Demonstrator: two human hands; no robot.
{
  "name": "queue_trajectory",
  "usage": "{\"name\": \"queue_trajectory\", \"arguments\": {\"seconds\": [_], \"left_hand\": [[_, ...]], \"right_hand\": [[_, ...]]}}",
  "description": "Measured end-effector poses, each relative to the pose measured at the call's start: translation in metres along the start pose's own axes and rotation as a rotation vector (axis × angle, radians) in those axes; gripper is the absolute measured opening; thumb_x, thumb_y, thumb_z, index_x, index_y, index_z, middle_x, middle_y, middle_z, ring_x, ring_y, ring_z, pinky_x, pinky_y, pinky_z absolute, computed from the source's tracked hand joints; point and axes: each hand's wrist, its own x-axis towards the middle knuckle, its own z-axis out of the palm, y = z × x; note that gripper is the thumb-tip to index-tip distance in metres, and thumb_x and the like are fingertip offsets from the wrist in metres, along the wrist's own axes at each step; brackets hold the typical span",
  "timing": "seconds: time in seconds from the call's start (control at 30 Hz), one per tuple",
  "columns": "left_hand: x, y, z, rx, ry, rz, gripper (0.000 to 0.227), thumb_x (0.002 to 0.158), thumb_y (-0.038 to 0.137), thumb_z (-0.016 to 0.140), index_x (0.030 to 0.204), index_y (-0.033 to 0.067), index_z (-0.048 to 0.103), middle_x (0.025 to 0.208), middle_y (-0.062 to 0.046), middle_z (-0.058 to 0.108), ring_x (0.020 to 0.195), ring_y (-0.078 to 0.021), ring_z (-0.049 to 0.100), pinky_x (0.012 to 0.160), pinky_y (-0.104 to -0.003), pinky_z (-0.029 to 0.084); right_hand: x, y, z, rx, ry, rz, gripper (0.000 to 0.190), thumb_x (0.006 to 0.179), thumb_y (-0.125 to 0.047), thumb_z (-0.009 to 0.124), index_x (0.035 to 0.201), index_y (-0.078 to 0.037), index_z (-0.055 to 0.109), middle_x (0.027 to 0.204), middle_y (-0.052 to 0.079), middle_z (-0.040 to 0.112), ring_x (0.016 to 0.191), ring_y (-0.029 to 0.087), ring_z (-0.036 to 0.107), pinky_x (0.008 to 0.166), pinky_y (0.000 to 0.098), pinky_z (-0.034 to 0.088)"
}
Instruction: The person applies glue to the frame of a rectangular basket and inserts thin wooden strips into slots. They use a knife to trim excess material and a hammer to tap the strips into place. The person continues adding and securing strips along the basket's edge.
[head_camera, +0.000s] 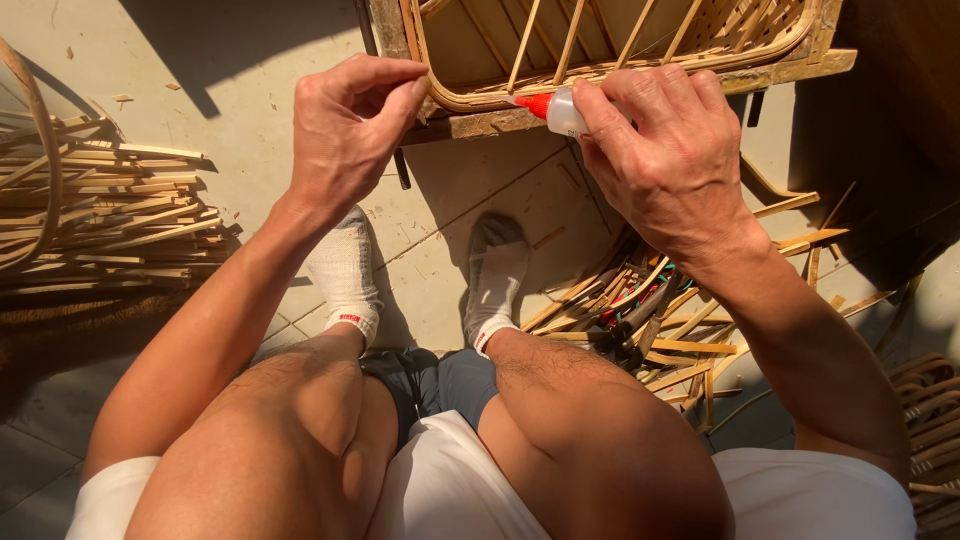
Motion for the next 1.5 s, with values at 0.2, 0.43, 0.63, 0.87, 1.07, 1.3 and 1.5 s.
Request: {"name": "queue_trajectory", "arguments": {"seconds": [0.2, 0.43, 0.63, 0.87, 1.07, 1.3, 1.5], "left_hand": [[-0.013, -0.012, 0.005, 0.021, 0.141, 0.049, 0.013, 0.101, 0.010, 0.078, 0.106, 0.0006, 0.071, 0.100, -0.003, 0.068, 0.089, -0.0103, 0.070, 0.084, -0.026, 0.061], [-0.009, -0.021, 0.009, -0.034, 0.096, -0.068, 0.017, 0.099, 0.010, 0.078, 0.097, 0.0041, 0.062, 0.089, -0.001, 0.067, 0.080, -0.0068, 0.065, 0.076, -0.024, 0.058], [-0.009, -0.021, 0.009, -0.003, 0.095, -0.053, 0.017, 0.098, 0.009, 0.079, 0.098, 0.0041, 0.063, 0.091, -0.001, 0.066, 0.081, -0.0074, 0.064, 0.077, -0.024, 0.058], [-0.006, -0.019, 0.016, 0.072, 0.079, 0.009, 0.018, 0.098, 0.011, 0.080, 0.099, 0.0048, 0.063, 0.098, -0.002, 0.061, 0.081, -0.0081, 0.061, 0.075, -0.024, 0.057], [-0.007, -0.026, 0.010, -0.007, 0.106, -0.091, 0.021, 0.095, 0.011, 0.080, 0.097, 0.0059, 0.059, 0.087, 0.001, 0.062, 0.078, -0.0064, 0.060, 0.073, -0.023, 0.056], [-0.006, -0.029, 0.006, -0.038, 0.084, -0.135, 0.023, 0.094, 0.011, 0.080, 0.095, 0.0056, 0.058, 0.085, 0.001, 0.062, 0.077, -0.0059, 0.060, 0.071, -0.022, 0.055], [-0.004, -0.027, 0.003, -0.212, 0.071, -0.231, 0.021, 0.093, 0.011, 0.078, 0.097, 0.0062, 0.058, 0.086, 0.000, 0.065, 0.077, -0.0056, 0.063, 0.071, -0.023, 0.058]], "right_hand": [[-0.001, -0.006, 0.010, 0.066, -0.051, 0.020, 0.040, 0.090, -0.006, 0.084, 0.127, -0.003, 0.068, 0.112, 0.004, 0.062, 0.097, 0.021, 0.059, 0.087, 0.0379, 0.046], [0.002, -0.012, 0.014, 0.030, -0.056, -0.005, 0.033, 0.093, -0.004, 0.081, 0.124, -0.001, 0.068, 0.107, 0.005, 0.062, 0.096, 0.020, 0.059, 0.087, 0.0371, 0.046], [0.000, -0.010, 0.007, 0.000, -0.067, 0.001, 0.035, 0.093, -0.003, 0.082, 0.125, -0.003, 0.068, 0.106, 0.003, 0.062, 0.098, 0.020, 0.059, 0.085, 0.0354, 0.046], [-0.004, -0.006, 0.003, 0.034, -0.062, 0.036, 0.040, 0.089, -0.006, 0.084, 0.126, -0.005, 0.068, 0.108, 0.002, 0.063, 0.097, 0.020, 0.060, 0.086, 0.0366, 0.046], [0.006, -0.017, 0.006, 0.095, -0.054, 0.050, 0.041, 0.088, -0.010, 0.087, 0.124, -0.004, 0.068, 0.104, 0.003, 0.062, 0.097, 0.021, 0.060, 0.084, 0.0377, 0.046], [0.014, -0.031, 0.016, 0.121, -0.069, 0.061, 0.046, 0.085, -0.012, 0.088, 0.125, -0.003, 0.068, 0.106, 0.006, 0.062, 0.095, 0.023, 0.059, 0.081, 0.0375, 0.048], [0.018, -0.029, 0.005, 0.091, -0.091, 0.067, 0.045, 0.083, -0.010, 0.087, 0.124, -0.004, 0.069, 0.104, 0.005, 0.062, 0.093, 0.023, 0.061, 0.080, 0.0376, 0.048]]}}
